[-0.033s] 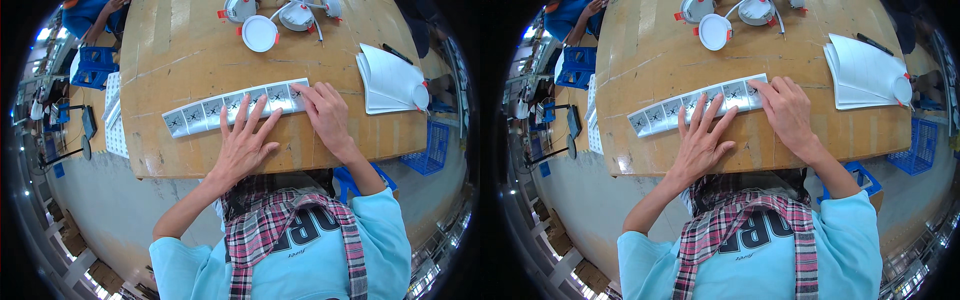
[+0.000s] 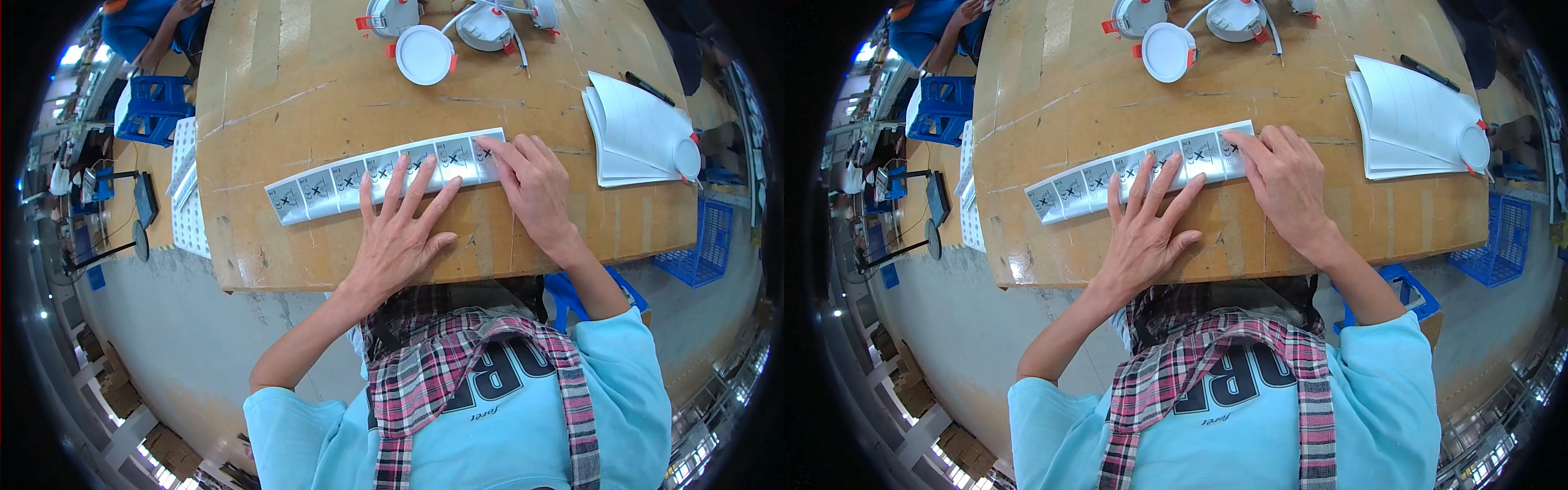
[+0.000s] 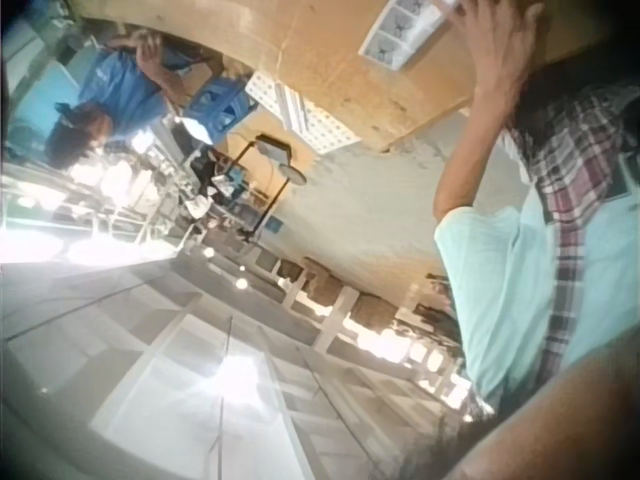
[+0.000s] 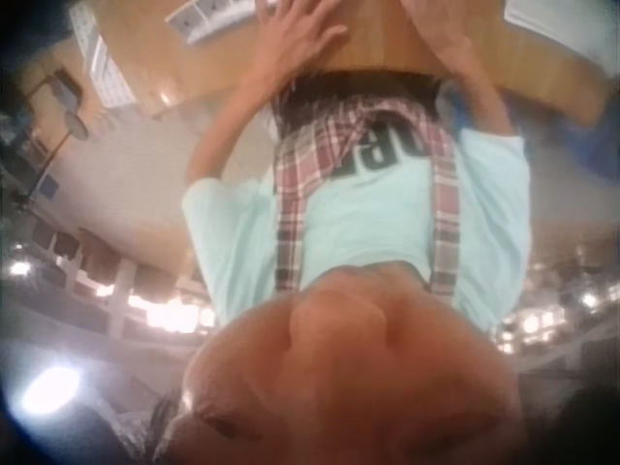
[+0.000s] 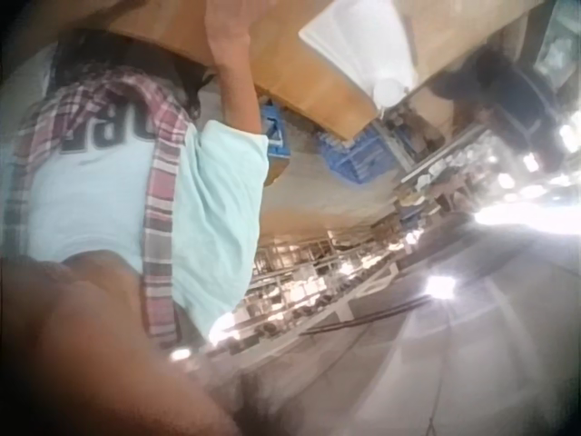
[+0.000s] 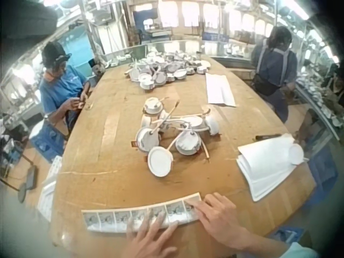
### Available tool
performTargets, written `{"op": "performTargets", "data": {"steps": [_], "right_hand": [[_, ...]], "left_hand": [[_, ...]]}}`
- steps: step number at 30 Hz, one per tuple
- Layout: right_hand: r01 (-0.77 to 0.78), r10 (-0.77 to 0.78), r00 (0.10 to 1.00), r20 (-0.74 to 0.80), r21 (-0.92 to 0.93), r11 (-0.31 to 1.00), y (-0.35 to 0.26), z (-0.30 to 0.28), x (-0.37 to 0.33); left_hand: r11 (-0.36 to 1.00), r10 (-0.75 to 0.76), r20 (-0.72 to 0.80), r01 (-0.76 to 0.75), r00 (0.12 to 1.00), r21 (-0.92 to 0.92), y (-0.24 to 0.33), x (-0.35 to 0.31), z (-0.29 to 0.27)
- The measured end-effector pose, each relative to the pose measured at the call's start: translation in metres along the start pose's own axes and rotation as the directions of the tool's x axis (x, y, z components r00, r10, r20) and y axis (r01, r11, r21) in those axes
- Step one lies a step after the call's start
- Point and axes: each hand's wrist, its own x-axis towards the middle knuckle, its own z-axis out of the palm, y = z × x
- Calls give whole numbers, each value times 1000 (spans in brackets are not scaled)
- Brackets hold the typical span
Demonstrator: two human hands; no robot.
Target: Apply adhesive labels to light fixture components and organize them for assembly.
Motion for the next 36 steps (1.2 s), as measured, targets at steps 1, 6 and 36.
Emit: {"op": "performTargets", "data": {"steps": [1, 6, 36], "right_hand": [[2, -2, 1000, 0, -4, 1000, 0, 0, 0], [-2, 2, 1000, 9, -2, 1000, 0, 1, -1], [232, -242, 968, 64, 137, 963, -30, 18, 4]], "left_hand": [[1000, 4, -2, -4, 1000, -1, 0, 0, 1], [1000, 2, -3, -2, 1000, 5, 1, -2, 2], [999, 15, -82, -19, 997, -46, 1, 1, 5]]}}
